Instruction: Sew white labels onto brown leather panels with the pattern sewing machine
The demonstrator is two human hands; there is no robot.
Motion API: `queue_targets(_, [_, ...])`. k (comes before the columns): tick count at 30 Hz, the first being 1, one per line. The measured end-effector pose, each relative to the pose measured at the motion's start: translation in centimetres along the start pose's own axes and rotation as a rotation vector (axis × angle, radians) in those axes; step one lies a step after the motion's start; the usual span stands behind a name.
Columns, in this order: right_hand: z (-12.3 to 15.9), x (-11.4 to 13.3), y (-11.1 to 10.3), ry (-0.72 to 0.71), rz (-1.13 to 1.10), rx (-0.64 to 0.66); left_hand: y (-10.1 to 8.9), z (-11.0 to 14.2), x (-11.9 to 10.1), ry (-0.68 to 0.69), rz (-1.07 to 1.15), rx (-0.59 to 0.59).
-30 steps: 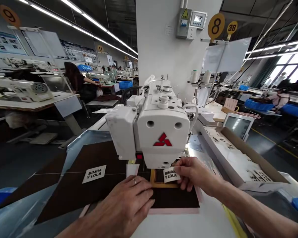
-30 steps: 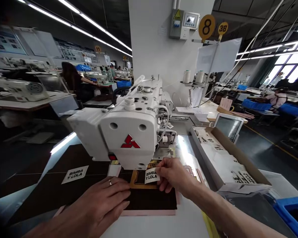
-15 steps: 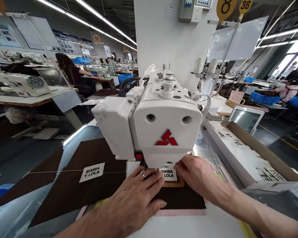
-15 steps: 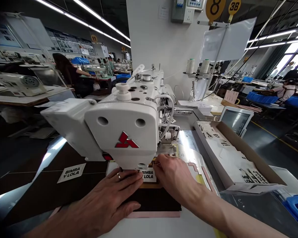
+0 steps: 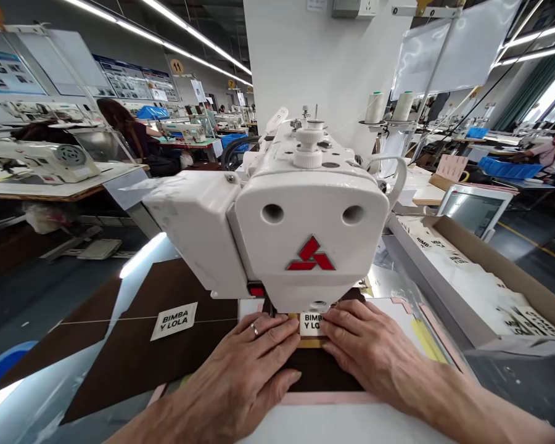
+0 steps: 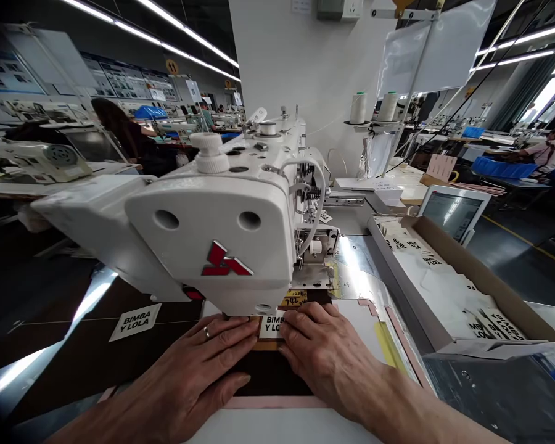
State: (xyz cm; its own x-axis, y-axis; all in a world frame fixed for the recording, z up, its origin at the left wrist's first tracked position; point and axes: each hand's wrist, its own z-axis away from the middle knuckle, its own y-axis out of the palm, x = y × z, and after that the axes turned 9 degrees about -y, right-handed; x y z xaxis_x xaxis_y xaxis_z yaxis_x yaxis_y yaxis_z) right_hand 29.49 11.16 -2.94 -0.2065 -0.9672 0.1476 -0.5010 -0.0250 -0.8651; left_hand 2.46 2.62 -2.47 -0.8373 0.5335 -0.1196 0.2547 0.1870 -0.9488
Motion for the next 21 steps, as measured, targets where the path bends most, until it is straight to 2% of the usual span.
queue_targets(11, [0.4,-0.3,-1.0,0.027,-0.005,0.089,0.1,-0.2,-0.3,-0.013,-0.016,0.043])
queue_targets(15, [-0.4,-0.3,-1.4,-0.008,0.010,0.051,0.0,-0.5,-0.5,-0.037,0.015,0.037])
queue_targets(21, [-0.7,-0.9,-0.6,-0.098,0.001,0.124,-0.1,-1.0,-0.2,-0.004,0.023,0.060])
